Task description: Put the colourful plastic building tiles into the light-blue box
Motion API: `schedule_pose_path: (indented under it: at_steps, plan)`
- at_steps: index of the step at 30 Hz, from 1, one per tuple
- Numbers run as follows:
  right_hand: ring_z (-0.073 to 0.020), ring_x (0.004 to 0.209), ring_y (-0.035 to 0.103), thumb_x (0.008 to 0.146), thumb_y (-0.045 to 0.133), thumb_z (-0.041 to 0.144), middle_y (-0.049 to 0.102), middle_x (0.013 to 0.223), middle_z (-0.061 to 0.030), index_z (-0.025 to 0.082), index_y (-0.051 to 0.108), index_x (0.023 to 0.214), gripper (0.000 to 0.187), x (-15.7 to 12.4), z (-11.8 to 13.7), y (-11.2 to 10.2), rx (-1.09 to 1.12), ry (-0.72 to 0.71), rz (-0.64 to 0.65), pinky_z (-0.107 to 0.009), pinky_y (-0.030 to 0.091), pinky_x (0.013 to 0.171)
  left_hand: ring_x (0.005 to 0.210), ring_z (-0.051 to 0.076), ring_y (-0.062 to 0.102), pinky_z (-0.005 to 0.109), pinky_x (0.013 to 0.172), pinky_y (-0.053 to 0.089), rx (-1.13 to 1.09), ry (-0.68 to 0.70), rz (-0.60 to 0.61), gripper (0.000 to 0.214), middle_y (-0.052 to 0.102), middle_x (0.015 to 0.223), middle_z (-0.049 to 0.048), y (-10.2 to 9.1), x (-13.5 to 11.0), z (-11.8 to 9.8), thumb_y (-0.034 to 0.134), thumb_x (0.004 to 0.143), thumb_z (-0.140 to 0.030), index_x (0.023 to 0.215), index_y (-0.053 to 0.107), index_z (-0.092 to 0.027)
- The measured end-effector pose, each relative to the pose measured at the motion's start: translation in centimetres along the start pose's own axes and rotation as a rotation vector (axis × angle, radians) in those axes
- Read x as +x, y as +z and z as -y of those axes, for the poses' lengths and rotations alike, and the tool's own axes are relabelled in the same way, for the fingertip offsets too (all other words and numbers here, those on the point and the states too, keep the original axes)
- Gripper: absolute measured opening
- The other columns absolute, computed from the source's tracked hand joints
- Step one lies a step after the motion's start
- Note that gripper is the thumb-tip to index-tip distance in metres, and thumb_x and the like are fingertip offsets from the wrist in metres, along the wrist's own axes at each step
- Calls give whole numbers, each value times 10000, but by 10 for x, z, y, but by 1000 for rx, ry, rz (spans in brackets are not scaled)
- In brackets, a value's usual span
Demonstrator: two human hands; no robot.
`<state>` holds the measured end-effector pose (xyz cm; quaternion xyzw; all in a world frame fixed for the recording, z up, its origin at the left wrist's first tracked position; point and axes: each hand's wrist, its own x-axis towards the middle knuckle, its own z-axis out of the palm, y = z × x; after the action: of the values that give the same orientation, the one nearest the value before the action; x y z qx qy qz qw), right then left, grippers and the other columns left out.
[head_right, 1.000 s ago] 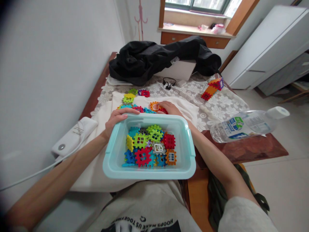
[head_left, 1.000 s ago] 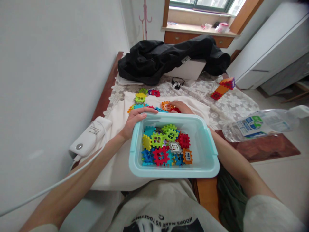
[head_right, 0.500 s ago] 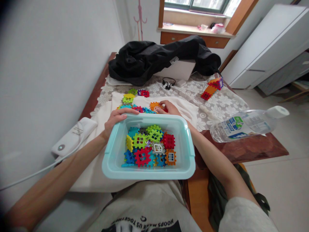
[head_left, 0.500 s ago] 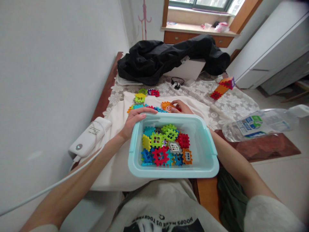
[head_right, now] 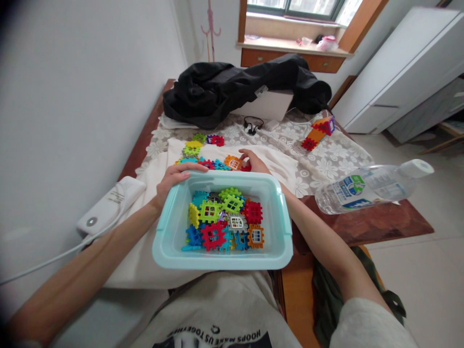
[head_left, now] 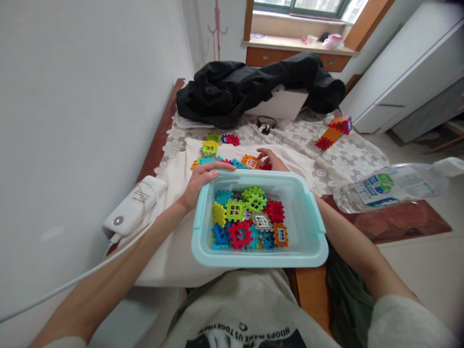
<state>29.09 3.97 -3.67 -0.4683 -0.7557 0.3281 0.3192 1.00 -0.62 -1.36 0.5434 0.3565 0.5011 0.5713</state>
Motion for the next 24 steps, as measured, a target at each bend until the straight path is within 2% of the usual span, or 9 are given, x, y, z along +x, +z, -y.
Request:
schedule_pose_path:
  at_steps: [4,8,13,16,19,22,24]
  plan:
    - [-239,1122,694,1072,654,420,675,1359,-112,219,674,1341,336,-4,-6,-1,-30,12,-21,-437,627,963,868,241,755,307,710,600,-8,-10,-6,349,846,1020,108,0,0,0,741,777,-403,982,887,-162]
    - [-216,985,695,1065,646,482,711,1231,-106,232,664,1330,365,0,-18,-3,-54,32,-36,-407,639,848,926,256,757,314,757,604,15,3,-7,350,847,1050,112,0,0,1,732,785,-407,981,889,-163]
    - [-229,807,649,918,788,534,718,1067,-77,296,653,1331,496,23,-41,4,-76,41,-76,-432,605,770,924,254,751,313,746,597,33,6,-1,355,846,1051,110,-2,0,2,717,803,-400,1001,886,-158]
    - [-231,804,640,863,785,574,698,991,-79,248,718,1130,427,34,-53,8,-95,-4,-95,-427,579,790,952,261,751,319,769,600,31,15,9,360,842,1067,116,-2,0,3,712,811,-400,1005,885,-151]
    - [-225,778,646,868,750,618,700,892,-63,242,685,933,386,35,-59,9,-47,10,-95,-383,541,714,946,262,749,318,758,599,27,17,10,366,839,1062,114,-2,0,4,707,810,-397,1011,884,-147]
    - [-213,698,640,852,768,644,698,788,-25,252,647,970,427,32,-61,5,39,66,-52,-344,494,626,914,254,748,312,737,594,17,9,13,367,839,1050,109,-2,0,4,711,805,-394,1015,882,-146]
    - [-213,716,657,846,781,637,732,852,-32,250,660,1059,458,31,-60,2,78,53,-23,-343,502,628,924,249,749,306,745,593,21,11,15,363,839,1060,107,-2,0,4,711,808,-390,1015,884,-148]
